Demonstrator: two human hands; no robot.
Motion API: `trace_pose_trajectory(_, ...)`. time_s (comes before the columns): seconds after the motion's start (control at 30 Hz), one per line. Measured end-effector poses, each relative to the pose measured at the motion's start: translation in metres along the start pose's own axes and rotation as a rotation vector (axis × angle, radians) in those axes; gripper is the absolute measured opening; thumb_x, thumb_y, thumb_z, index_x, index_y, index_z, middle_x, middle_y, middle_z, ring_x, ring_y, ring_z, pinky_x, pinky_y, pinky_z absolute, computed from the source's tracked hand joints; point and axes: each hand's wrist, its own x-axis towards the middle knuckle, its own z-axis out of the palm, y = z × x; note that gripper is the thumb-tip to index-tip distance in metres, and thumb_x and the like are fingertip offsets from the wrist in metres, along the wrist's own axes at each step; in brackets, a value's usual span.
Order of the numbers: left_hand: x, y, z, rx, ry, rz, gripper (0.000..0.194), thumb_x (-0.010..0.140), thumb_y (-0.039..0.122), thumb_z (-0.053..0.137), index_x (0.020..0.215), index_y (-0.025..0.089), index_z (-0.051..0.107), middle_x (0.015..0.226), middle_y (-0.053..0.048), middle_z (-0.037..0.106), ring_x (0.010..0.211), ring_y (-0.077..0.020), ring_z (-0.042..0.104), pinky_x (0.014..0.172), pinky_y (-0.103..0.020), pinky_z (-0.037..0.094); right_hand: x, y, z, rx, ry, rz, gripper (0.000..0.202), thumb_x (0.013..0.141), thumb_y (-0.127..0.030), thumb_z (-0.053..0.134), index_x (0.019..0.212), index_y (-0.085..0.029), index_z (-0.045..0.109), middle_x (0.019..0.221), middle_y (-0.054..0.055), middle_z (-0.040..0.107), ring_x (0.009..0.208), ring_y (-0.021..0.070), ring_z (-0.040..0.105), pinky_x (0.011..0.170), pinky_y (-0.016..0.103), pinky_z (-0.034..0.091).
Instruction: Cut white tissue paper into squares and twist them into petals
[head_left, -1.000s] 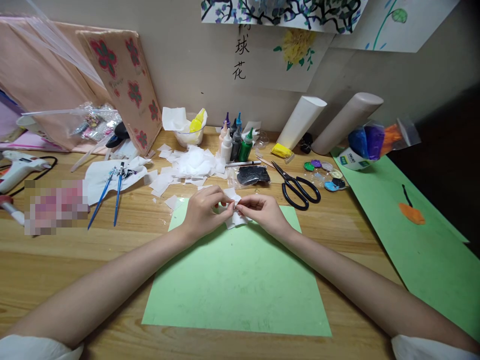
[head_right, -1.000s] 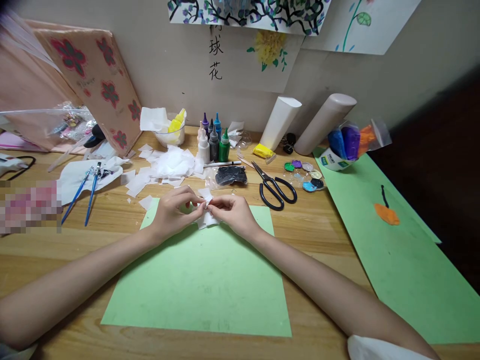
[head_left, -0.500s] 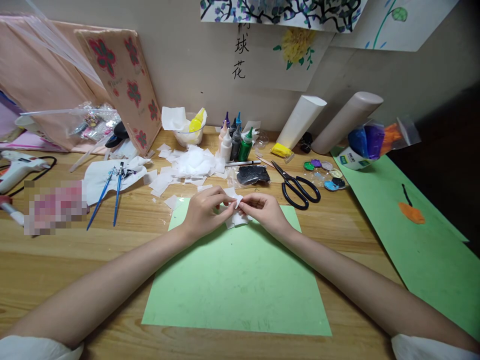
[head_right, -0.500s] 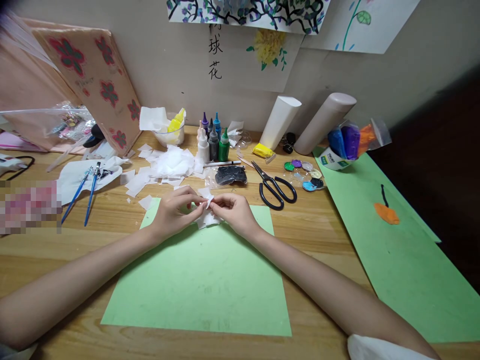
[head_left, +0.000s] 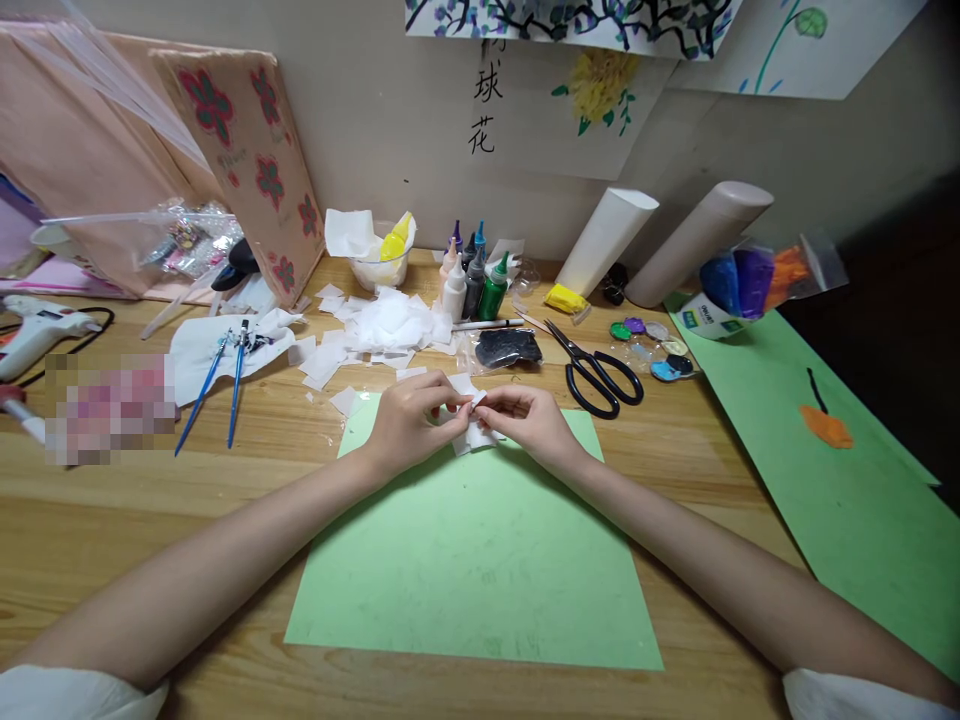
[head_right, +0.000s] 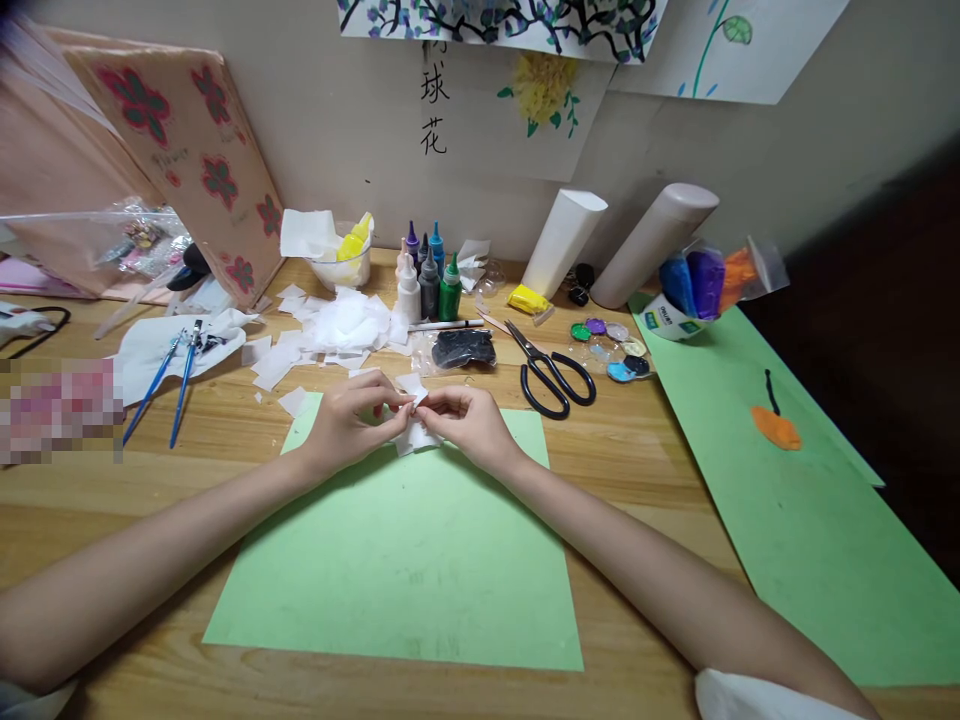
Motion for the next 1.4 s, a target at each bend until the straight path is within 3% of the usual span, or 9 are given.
trace_pose_trajectory(0.6, -0.0005, 0.0004, 0.0005, -0.036, -0.023, -0.006, 0.013, 0.079, 0.023, 0.059, 0.079, 0.016, 0.070, 0.066, -0.002, 0.060, 0.054, -0.0079, 0.048, 0.051, -0.020, 0.038, 0.0006, 0.0012, 0.0004, -0.029, 0.021, -0.023, 0.024, 0.065, -0.036, 0.072, 0.073, -0.014, 0.066, 0.069, 0.003, 0.066, 0.059, 0.0121, 0.058, 0.061, 0.027, 0.048)
trace_pose_trajectory(0.83, 0.0002, 0.0016, -0.0007, 0.011, -0.099, -0.006, 0.017, 0.079, 0.027, 0.061, 0.090, 0.019, 0.070, 0.076, -0.003, 0.063, 0.061, -0.0091, 0.052, 0.056, -0.021, 0.041, 0.0007, 0.0014, -0.0014, 0.029, 0.046, -0.022, 0.026, 0.064, -0.037, 0.073, 0.072, -0.014, 0.065, 0.067, 0.003, 0.065, 0.057, 0.0121, 0.058, 0.057, 0.026, 0.047)
trace_pose_trajectory(1.4, 0.0002, 0.0035, -0.0008, 0.071, 0.030, -0.016, 0.010, 0.076, 0.021, 0.059, 0.074, 0.016, 0.068, 0.069, -0.002, 0.062, 0.051, -0.0068, 0.046, 0.050, -0.020, 0.038, -0.0002, 0.0072, -0.0013, -0.096, 0.039, -0.092, 0.023, 0.068, -0.038, 0.069, 0.069, -0.015, 0.064, 0.070, 0.004, 0.066, 0.064, 0.0140, 0.060, 0.061, 0.027, 0.049)
